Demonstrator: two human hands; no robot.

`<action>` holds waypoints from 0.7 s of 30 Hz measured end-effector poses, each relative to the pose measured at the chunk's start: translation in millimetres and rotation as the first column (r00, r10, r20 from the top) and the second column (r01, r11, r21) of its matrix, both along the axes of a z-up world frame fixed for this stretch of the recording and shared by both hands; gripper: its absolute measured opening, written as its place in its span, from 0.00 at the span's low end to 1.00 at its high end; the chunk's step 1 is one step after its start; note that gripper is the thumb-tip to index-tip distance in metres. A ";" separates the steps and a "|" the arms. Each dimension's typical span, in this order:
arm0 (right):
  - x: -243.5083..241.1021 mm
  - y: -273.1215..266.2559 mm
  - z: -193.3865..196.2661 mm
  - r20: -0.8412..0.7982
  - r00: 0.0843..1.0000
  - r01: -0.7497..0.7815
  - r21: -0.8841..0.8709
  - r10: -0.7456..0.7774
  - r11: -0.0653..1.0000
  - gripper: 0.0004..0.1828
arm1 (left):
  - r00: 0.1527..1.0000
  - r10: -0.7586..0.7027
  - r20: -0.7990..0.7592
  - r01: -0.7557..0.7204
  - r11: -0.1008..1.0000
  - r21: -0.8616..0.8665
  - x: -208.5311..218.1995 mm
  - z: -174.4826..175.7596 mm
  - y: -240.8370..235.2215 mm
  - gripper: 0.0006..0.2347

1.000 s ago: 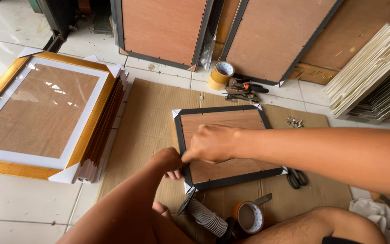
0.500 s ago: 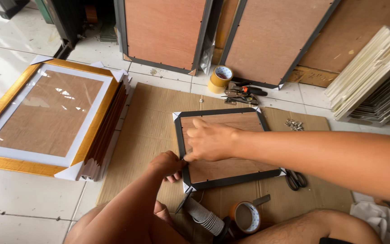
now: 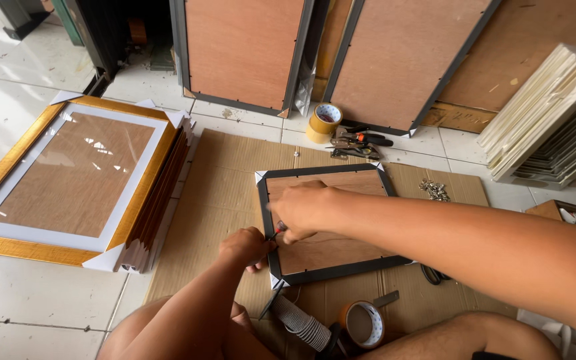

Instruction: The person attaches a hanging wire to the back of a picture frame using a screwdriver and screws, then measures and cuts a length of string with scissors before securing it.

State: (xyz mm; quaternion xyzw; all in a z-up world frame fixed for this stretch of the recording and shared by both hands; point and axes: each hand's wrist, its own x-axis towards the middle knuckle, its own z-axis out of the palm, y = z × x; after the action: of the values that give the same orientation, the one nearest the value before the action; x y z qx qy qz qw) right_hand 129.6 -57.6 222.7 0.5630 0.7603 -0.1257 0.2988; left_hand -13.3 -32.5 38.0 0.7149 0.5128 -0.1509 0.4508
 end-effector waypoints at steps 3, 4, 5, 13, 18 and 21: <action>2.0 -16.6 -31.7 -0.051 0.959 -0.274 0.085 0.279 0.958 0.15 | 0.997 -0.042 -0.065 0.048 0.995 0.089 1.8 0.3 3.2 0.19; 17.1 -20.3 -47.7 -0.048 0.959 -0.276 0.092 0.281 0.957 0.15 | 0.997 -0.040 -0.064 0.046 0.994 0.097 7.4 -2.7 10.9 0.19; 29.6 -30.8 -66.6 -0.123 0.966 -0.190 0.266 0.229 0.945 0.13 | 0.984 -0.131 -0.122 0.153 0.969 0.194 9.9 -8.3 10.9 0.20; 106.5 -193.1 -60.7 -0.659 0.618 0.585 0.022 -0.428 0.811 0.23 | 0.866 -0.380 -0.326 0.499 0.597 0.629 48.9 22.1 -78.7 0.21; 191.6 -255.8 -197.1 -0.690 0.649 0.559 0.147 -0.320 0.816 0.21 | 0.305 -0.729 -0.613 0.947 0.301 0.113 68.4 19.6 -163.7 0.17; 189.8 -256.0 -211.8 -0.746 0.581 0.588 0.109 -0.325 0.802 0.20 | 0.401 -0.731 -0.552 0.909 0.390 0.144 66.1 24.2 -141.2 0.30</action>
State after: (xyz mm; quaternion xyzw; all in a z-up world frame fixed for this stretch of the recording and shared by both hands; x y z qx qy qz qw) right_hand 319.4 -313.6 10.9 0.6947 0.6497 -0.2661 -0.1566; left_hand 52.8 -173.7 62.2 0.9052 0.1768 -0.3856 0.0269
